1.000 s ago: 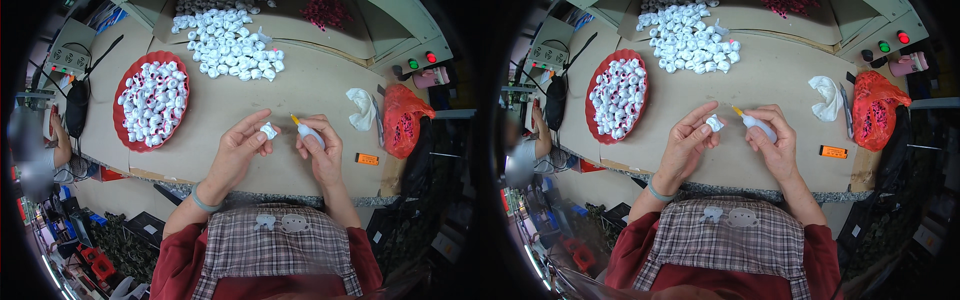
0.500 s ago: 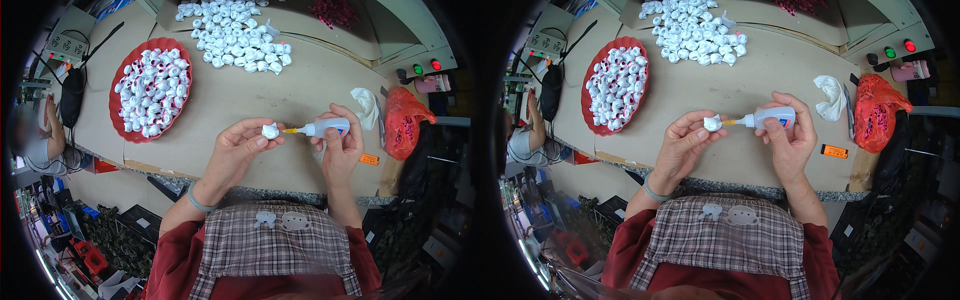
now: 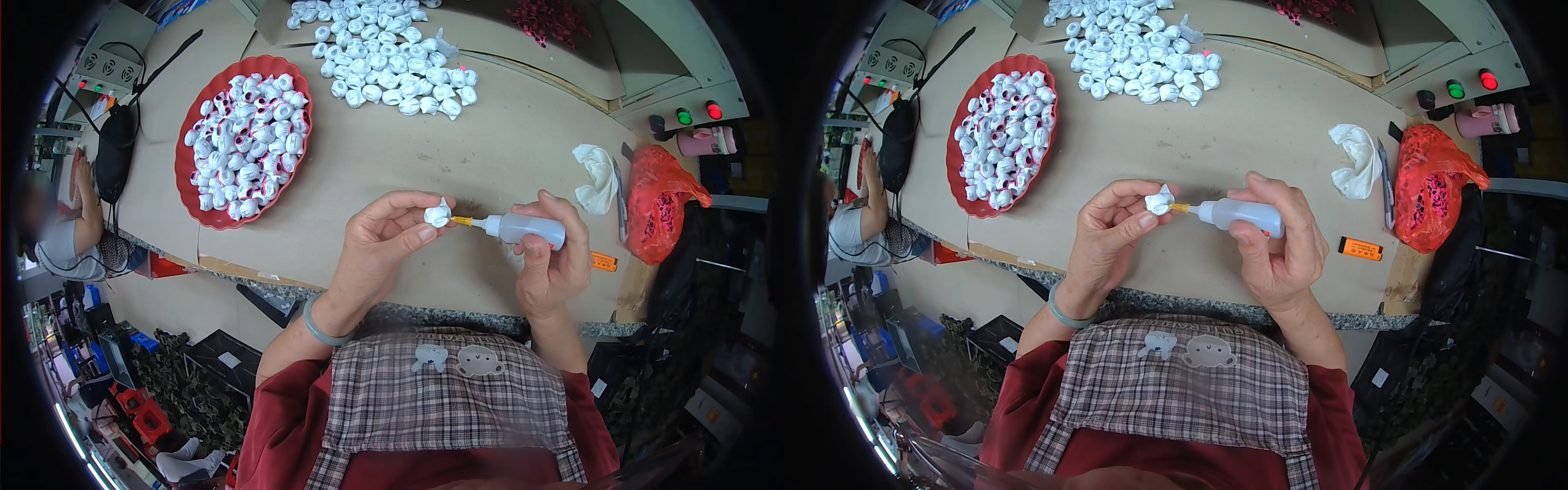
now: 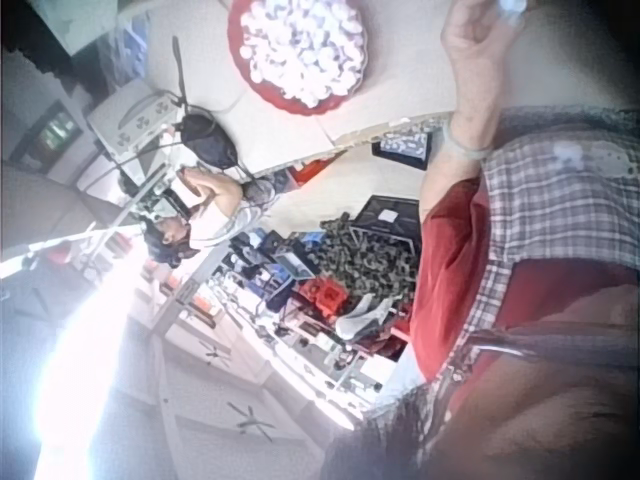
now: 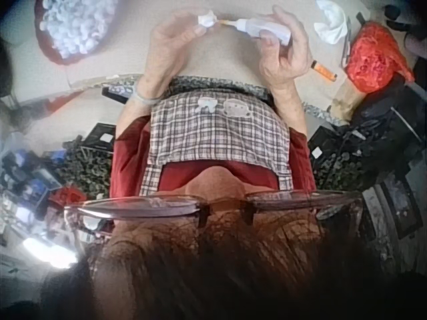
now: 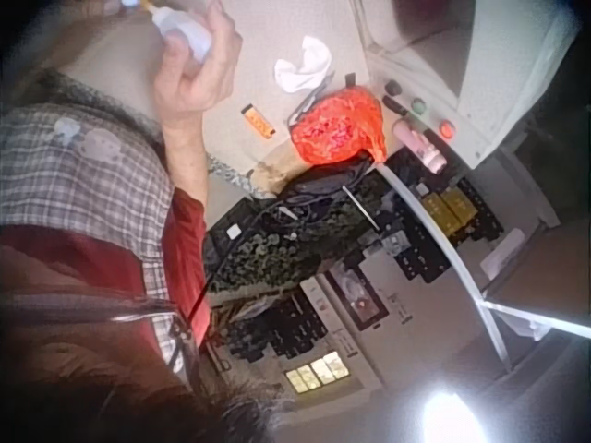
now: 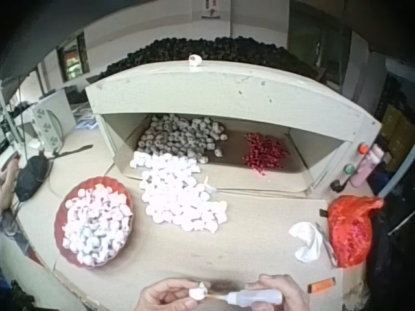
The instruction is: Use a glue bottle to attach small decorative pink inserts into white plastic cat-shaped toy figurines.
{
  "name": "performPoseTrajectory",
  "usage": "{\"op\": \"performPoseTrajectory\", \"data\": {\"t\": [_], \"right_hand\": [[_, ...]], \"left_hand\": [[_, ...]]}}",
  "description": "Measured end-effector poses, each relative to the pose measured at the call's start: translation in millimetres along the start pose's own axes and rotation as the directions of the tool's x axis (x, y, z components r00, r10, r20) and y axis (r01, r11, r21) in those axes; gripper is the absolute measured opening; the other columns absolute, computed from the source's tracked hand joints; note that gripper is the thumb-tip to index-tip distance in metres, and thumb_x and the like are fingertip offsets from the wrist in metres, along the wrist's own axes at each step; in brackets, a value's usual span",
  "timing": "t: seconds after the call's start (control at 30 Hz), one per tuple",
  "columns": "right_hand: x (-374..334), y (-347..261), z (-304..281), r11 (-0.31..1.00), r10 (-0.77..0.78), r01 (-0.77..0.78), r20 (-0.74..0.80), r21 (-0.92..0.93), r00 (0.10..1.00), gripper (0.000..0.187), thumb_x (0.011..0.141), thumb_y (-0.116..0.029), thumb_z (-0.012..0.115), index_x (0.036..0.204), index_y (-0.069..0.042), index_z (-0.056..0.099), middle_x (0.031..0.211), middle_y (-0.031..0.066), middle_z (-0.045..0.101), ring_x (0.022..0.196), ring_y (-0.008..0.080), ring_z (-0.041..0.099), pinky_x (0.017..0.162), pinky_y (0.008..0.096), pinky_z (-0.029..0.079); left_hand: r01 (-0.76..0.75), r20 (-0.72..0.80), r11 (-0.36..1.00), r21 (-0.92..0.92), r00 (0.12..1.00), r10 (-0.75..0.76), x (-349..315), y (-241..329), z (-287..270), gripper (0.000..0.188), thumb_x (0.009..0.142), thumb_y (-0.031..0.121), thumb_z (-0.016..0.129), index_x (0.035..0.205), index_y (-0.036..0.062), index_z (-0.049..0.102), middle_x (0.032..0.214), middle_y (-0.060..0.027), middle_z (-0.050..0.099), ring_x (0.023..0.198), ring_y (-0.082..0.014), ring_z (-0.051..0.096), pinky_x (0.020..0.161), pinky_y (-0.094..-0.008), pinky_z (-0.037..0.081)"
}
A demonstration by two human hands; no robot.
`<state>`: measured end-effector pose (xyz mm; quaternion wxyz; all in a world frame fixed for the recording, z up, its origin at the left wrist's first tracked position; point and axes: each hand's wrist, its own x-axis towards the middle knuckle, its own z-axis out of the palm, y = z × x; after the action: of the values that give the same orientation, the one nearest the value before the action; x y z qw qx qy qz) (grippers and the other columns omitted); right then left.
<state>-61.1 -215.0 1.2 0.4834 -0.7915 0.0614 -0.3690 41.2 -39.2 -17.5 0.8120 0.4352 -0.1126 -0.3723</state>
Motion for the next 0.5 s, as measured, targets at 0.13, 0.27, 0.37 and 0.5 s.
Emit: {"op": "performPoseTrajectory", "data": {"t": [0.13, 0.27, 0.37, 0.5], "right_hand": [[-0.3, -0.3, 1.2, 0.996, -0.068, 0.068, -0.003, -0.053, 0.998, 0.041, 0.088, -0.025, 0.066, 0.117, 0.003, 0.055, 0.084, 0.0159, 0.066, 0.075, 0.0209, 0.067, 0.060, 0.0254, 0.051], [1.1, 0.0, 0.7, 0.990, -0.110, 0.111, 0.020, -0.084, 0.994, 0.043, 0.088, -0.026, 0.067, 0.117, 0.003, 0.054, 0.086, 0.0160, 0.066, 0.075, 0.0220, 0.068, 0.059, 0.0259, 0.052], [0.5, -1.2, -0.1, 0.985, -0.115, 0.123, 0.073, -0.123, 0.991, 0.043, 0.094, -0.028, 0.058, 0.120, 0.006, 0.051, 0.089, 0.0177, 0.065, 0.075, 0.0194, 0.065, 0.058, 0.0248, 0.049], [1.4, 1.0, 0.6, 0.980, -0.139, 0.147, 0.067, -0.133, 0.988, 0.042, 0.093, -0.028, 0.058, 0.118, 0.006, 0.052, 0.089, 0.0180, 0.065, 0.075, 0.0207, 0.065, 0.062, 0.0266, 0.050]], "left_hand": [[-0.002, -0.009, 1.000, 0.011, 1.000, 0.002, 0.3, -1.3, -0.5, 0.030, 0.084, -0.006, 0.061, 0.114, -0.0010, 0.058, 0.117, -0.0154, 0.062, 0.107, -0.0189, 0.060, 0.095, -0.0317, 0.049], [-0.004, -0.008, 1.000, 0.010, 1.000, 0.004, 0.1, -1.2, -0.5, 0.029, 0.084, -0.006, 0.061, 0.113, -0.0009, 0.058, 0.117, -0.0146, 0.062, 0.106, -0.0178, 0.060, 0.095, -0.0302, 0.049], [0.005, -0.011, 1.000, 0.017, 1.000, -0.004, 0.1, -1.0, -0.3, 0.029, 0.084, -0.006, 0.062, 0.112, -0.0009, 0.058, 0.117, -0.0145, 0.062, 0.107, -0.0175, 0.060, 0.094, -0.0300, 0.049], [0.011, -0.017, 1.000, 0.022, 1.000, -0.011, 0.3, -1.6, 0.1, 0.029, 0.084, -0.006, 0.062, 0.112, -0.0009, 0.058, 0.117, -0.0145, 0.062, 0.107, -0.0173, 0.060, 0.095, -0.0300, 0.049]]}}
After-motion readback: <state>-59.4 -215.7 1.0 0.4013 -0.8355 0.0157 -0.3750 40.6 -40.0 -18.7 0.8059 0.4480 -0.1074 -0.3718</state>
